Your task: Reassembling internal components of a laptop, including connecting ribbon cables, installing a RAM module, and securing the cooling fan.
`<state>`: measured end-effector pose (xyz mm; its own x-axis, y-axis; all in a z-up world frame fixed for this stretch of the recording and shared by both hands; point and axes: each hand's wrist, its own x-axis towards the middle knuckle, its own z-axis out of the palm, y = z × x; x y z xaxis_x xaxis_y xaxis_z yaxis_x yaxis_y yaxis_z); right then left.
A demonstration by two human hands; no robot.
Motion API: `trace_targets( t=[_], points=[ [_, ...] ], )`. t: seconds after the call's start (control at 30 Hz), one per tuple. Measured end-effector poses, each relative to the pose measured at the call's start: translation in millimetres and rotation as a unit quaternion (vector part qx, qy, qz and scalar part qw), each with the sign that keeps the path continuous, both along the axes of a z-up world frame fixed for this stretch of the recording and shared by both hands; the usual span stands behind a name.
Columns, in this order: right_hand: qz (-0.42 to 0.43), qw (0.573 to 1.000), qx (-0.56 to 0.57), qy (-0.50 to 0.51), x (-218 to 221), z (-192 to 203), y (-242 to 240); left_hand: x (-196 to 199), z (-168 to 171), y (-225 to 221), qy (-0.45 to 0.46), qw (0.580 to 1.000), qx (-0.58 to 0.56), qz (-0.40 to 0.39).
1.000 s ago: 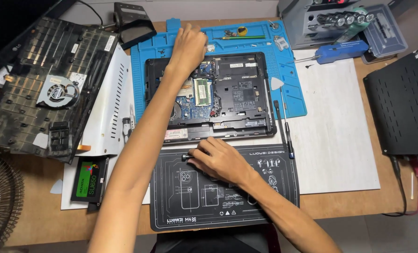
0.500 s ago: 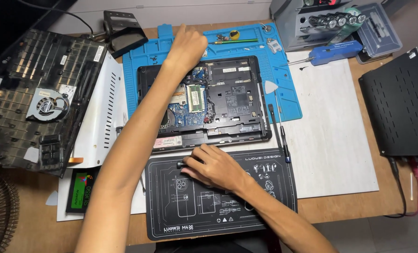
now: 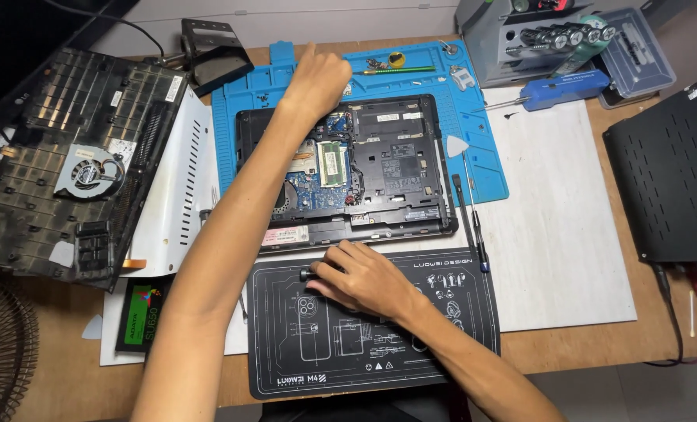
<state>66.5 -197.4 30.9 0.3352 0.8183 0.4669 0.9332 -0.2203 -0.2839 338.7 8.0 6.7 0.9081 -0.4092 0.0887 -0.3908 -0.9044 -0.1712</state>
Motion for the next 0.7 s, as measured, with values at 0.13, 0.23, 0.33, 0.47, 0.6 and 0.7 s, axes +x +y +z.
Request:
trace_targets(
  t=[0.13,0.23,0.33,0.47,0.6,0.7],
  points=[
    [-0.005,1.000,0.009,-0.013,1.9,8.6,-0.5,-0.7,2.6,1.1,-0.002,1.000,-0.015,-0.005],
    [-0.009,1.000,0.009,-0.018,1.8,9.0,-0.4,-0.3,-3.6,1.7,-0.038,0.999,-0.008,-0.013],
    [-0.003,1.000,0.009,-0.015,1.0,7.7,0.5,-4.5,-5.8,1.9,-0.036,0.999,-0.033,0.004],
    [-0.007,1.000,0.009,-0.021,1.2,8.4,0.4,-8.0,-10.5,0.6,-0.059,0.995,-0.077,0.025],
    [-0.010,1.000,0.006,-0.018,2.6,4.9,-1.1,-26.3,5.0,4.3,-0.083,0.959,-0.262,0.071],
    [-0.012,1.000,0.008,-0.021,2.8,7.0,-1.0,-60.2,26.8,13.3,-0.068,0.908,-0.411,0.050]
  ],
)
